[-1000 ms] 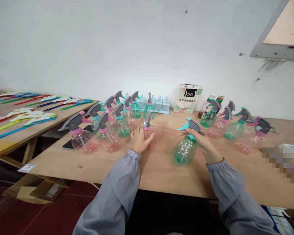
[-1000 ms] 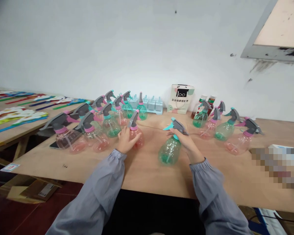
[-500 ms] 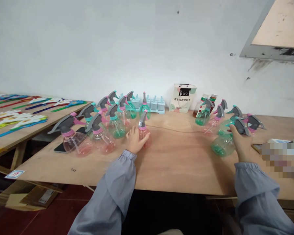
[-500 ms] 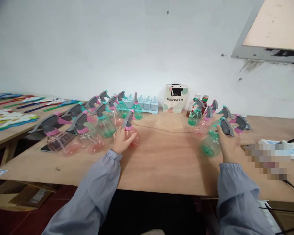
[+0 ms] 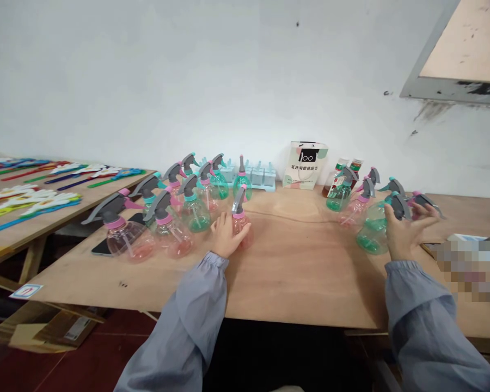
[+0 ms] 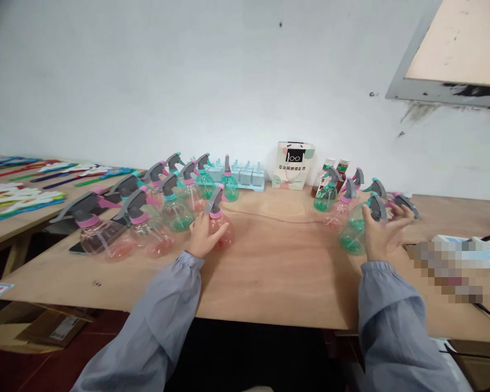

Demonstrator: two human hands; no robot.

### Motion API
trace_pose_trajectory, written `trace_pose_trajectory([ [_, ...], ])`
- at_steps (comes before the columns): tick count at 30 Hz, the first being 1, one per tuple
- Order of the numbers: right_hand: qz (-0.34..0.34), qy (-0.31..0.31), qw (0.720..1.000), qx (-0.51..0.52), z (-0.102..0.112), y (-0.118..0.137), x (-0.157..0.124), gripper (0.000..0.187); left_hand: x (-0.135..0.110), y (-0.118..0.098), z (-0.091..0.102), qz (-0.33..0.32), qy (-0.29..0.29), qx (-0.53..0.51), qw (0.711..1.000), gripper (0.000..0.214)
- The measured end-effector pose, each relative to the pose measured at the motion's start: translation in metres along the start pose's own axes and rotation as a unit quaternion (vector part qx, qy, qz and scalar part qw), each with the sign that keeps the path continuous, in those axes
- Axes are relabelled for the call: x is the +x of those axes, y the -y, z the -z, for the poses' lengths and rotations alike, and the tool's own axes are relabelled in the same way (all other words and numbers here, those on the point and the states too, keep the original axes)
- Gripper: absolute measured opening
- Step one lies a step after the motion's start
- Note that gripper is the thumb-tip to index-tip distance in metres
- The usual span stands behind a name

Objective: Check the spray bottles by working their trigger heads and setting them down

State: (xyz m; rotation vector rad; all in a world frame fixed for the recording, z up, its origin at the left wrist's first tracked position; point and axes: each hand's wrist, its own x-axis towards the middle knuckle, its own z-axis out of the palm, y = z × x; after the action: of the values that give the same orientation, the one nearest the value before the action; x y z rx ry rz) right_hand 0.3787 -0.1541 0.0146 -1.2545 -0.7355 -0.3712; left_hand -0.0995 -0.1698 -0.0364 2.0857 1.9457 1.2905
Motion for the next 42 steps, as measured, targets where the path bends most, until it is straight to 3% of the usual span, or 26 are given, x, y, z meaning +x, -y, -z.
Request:
trace_pose_trajectory([
  [3,0.067,-0.051,0.996,0.015,0.004,-0.002,-0.006,0.090,0.000,0.001,-0.001,0.000,-0.002,-0.012,1.000,0.041],
  [6,0.173,-0.060,0.979,0.086,0.005,0.030,-0.034,0.067,-0.001,0.003,-0.005,-0.005,-0.008,-0.035,0.999,0.041],
  [8,0.187,0.018,0.970,0.153,0.004,0.066,-0.063,0.047,-0.002,0.005,-0.008,-0.022,-0.003,-0.069,0.997,0.036],
  [11,0.119,0.203,0.944,0.230,0.002,0.120,-0.103,0.030,-0.003,0.005,-0.011,-0.071,0.002,-0.131,0.989,0.035],
  [15,0.086,0.311,0.899,0.296,0.002,0.163,-0.139,0.025,-0.007,0.001,-0.013,-0.147,0.029,-0.177,0.973,0.045],
  [18,0.066,0.383,0.867,0.310,-0.009,0.171,-0.162,0.032,-0.014,-0.007,-0.015,-0.142,0.064,-0.173,0.973,0.048],
  [22,-0.017,0.520,0.807,0.281,-0.041,0.165,-0.196,0.078,-0.027,-0.025,-0.015,-0.137,0.102,-0.130,0.977,0.050],
  [24,-0.064,0.567,0.768,0.290,-0.057,0.164,-0.207,0.087,-0.032,-0.034,-0.014,-0.161,0.110,-0.114,0.974,0.049],
  [27,-0.097,0.610,0.724,0.308,-0.069,0.167,-0.213,0.068,-0.038,-0.039,-0.013,-0.179,0.094,-0.112,0.973,0.045],
  [30,-0.094,0.634,0.703,0.309,-0.073,0.171,-0.209,0.046,-0.032,-0.031,-0.013,-0.154,0.044,-0.160,0.974,0.033],
  [33,-0.102,0.630,0.704,0.311,-0.077,0.172,-0.205,0.038,-0.004,-0.019,-0.018,-0.106,-0.023,-0.214,0.971,0.037],
  [36,-0.168,0.620,0.692,0.329,-0.085,0.172,-0.202,0.033,0.050,-0.011,-0.029,-0.005,-0.085,-0.259,0.962,0.026],
  [39,-0.284,0.593,0.663,0.358,-0.093,0.174,-0.197,0.032,0.115,-0.008,-0.042,0.102,-0.068,-0.201,0.972,0.036],
  [42,-0.359,0.574,0.630,0.380,-0.096,0.178,-0.192,0.033,0.169,-0.006,-0.054,0.133,-0.057,-0.183,0.972,0.064],
])
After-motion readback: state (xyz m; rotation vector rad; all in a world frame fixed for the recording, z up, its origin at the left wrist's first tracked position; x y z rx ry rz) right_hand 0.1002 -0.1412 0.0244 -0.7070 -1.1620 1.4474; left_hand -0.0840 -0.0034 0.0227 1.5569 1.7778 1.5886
